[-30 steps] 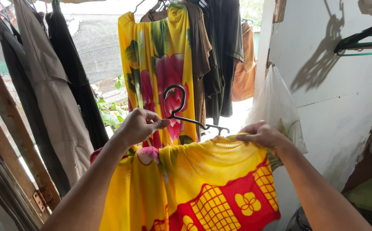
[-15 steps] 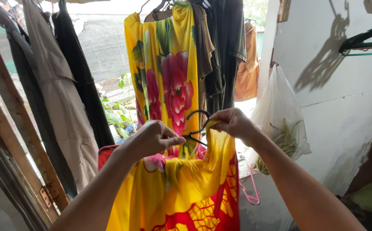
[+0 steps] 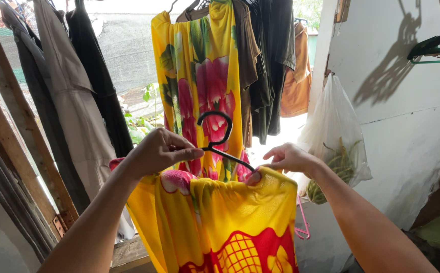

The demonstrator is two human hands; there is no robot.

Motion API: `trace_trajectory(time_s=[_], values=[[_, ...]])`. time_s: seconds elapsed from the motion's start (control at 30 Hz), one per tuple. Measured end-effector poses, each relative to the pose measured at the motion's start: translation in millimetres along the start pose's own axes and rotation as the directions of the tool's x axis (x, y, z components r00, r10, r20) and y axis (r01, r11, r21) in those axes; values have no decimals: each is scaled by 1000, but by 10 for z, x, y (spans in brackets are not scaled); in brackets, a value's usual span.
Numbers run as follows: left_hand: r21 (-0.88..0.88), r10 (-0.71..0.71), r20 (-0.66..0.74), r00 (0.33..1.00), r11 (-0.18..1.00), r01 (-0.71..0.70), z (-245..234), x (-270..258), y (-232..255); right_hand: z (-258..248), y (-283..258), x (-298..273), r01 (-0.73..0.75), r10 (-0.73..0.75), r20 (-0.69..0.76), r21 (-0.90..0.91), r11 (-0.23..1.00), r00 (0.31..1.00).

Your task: The person hangs a brown t-shirt on a hanger and places it on a clothesline. Then, they take a colorful towel from a bucket, place it on a hanger, and hang it on the same line.

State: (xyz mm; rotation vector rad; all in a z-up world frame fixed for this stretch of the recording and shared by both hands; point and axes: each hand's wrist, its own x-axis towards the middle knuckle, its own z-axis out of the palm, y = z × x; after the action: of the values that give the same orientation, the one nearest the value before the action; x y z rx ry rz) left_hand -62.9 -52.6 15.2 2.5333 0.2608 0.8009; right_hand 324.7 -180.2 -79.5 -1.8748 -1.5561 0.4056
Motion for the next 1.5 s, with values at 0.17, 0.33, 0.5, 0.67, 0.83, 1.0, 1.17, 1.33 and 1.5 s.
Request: trace_trajectory(time_s=[0.17, 0.33, 0.5, 0.67, 0.83, 1.0, 1.17, 1.33, 1.5], values=[[47, -53, -89, 995, 997, 57, -15, 81, 119, -135, -39, -123, -81, 69, 108, 108, 991, 992], [87, -85, -127, 988, 992, 96, 30, 185, 221, -224, -411, -269, 344, -341, -95, 467, 815, 935], [224, 15, -231, 973, 974, 38, 41, 248, 302, 71, -657, -211, 414, -414, -41, 167, 895, 909], [349, 45, -289, 956, 935, 62, 41, 309, 364, 84, -722, -206, 504, -500, -66, 75, 861, 864], [476, 219, -393, 893, 880, -6, 89, 380, 342, 86, -932, -191, 369, -269, -336, 283, 885, 903], [811, 652, -270, 708, 550, -198, 355, 134, 122, -45, -1084, -248, 367, -235, -423, 263, 892, 875], [821, 495, -240, 835, 563, -98, 681, 140, -162, 0, -1210, -277, 405, -269, -469, 217, 888, 841], [409, 347, -423, 837, 897, -165, 1560, 496, 54, 176, -1400, -200, 285, -260, -546, -41, 958, 796], [224, 416, -413, 810, 909, -352, 1692, 467, 37, 79, -1324, -194, 237, -160, -528, 81, 968, 834]])
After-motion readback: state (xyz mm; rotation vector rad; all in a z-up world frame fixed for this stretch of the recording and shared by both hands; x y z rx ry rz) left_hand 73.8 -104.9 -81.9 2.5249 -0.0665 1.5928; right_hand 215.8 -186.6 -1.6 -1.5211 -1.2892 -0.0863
